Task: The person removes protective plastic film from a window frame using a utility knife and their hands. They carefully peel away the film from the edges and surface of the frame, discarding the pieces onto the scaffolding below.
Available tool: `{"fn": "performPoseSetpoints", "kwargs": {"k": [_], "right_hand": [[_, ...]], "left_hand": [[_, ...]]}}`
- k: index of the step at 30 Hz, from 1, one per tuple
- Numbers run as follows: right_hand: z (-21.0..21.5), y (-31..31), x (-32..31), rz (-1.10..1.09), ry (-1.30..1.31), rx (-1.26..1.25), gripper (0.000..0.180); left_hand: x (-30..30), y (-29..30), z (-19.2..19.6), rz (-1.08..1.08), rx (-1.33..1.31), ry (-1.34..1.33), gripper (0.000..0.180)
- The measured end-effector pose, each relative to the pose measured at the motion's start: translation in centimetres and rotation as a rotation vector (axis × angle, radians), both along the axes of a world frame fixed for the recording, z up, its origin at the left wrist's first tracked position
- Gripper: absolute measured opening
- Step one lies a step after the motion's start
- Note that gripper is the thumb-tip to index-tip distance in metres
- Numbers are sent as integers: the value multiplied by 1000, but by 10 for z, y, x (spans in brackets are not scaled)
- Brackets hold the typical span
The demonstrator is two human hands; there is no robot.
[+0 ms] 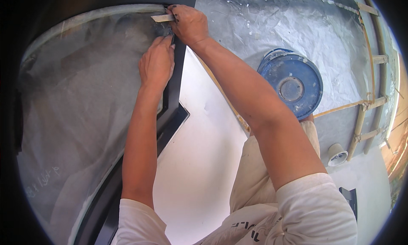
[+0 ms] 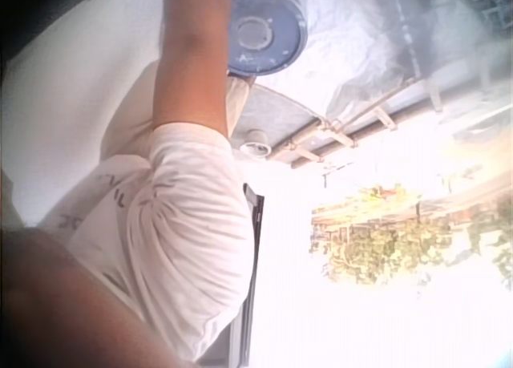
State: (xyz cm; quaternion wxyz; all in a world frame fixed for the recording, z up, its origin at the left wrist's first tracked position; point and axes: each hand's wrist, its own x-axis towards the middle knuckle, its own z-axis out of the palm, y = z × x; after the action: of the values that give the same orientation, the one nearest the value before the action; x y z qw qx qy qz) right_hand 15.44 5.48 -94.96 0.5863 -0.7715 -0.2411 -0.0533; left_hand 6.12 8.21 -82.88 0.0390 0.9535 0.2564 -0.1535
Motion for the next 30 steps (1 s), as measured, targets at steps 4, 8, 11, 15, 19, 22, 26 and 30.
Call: {"fn": "performPoseSetpoints", "kwargs": {"k": [4, 8, 11, 15, 19, 22, 26, 30], "right_hand": [[3, 4, -9, -61, 152, -30, 12], [0, -7, -31, -186, 482, 20, 15], [13, -15, -48, -182, 672, 179, 15], [20, -34, -73, -132, 730, 144, 15], [17, -69, -97, -211, 938, 187, 16], [14, -103, -108, -248, 1200, 206, 17], [17, -143, -98, -271, 1412, 186, 19], [17, -168, -82, -281, 1423, 69, 20]], "left_hand": [[-1, 4, -5, -27, 18, -13, 20], [0, 6, -7, -44, 43, -36, 23], [-1, 7, -10, -21, 47, -60, 23], [2, 2, -6, 23, 32, -73, 28], [-6, -9, -3, 75, -35, -182, 33], [-30, -18, -2, 54, -25, -327, 33], [-87, -40, 6, 288, -18, -404, 34], [-144, -64, 36, 479, 80, -468, 34]]}}
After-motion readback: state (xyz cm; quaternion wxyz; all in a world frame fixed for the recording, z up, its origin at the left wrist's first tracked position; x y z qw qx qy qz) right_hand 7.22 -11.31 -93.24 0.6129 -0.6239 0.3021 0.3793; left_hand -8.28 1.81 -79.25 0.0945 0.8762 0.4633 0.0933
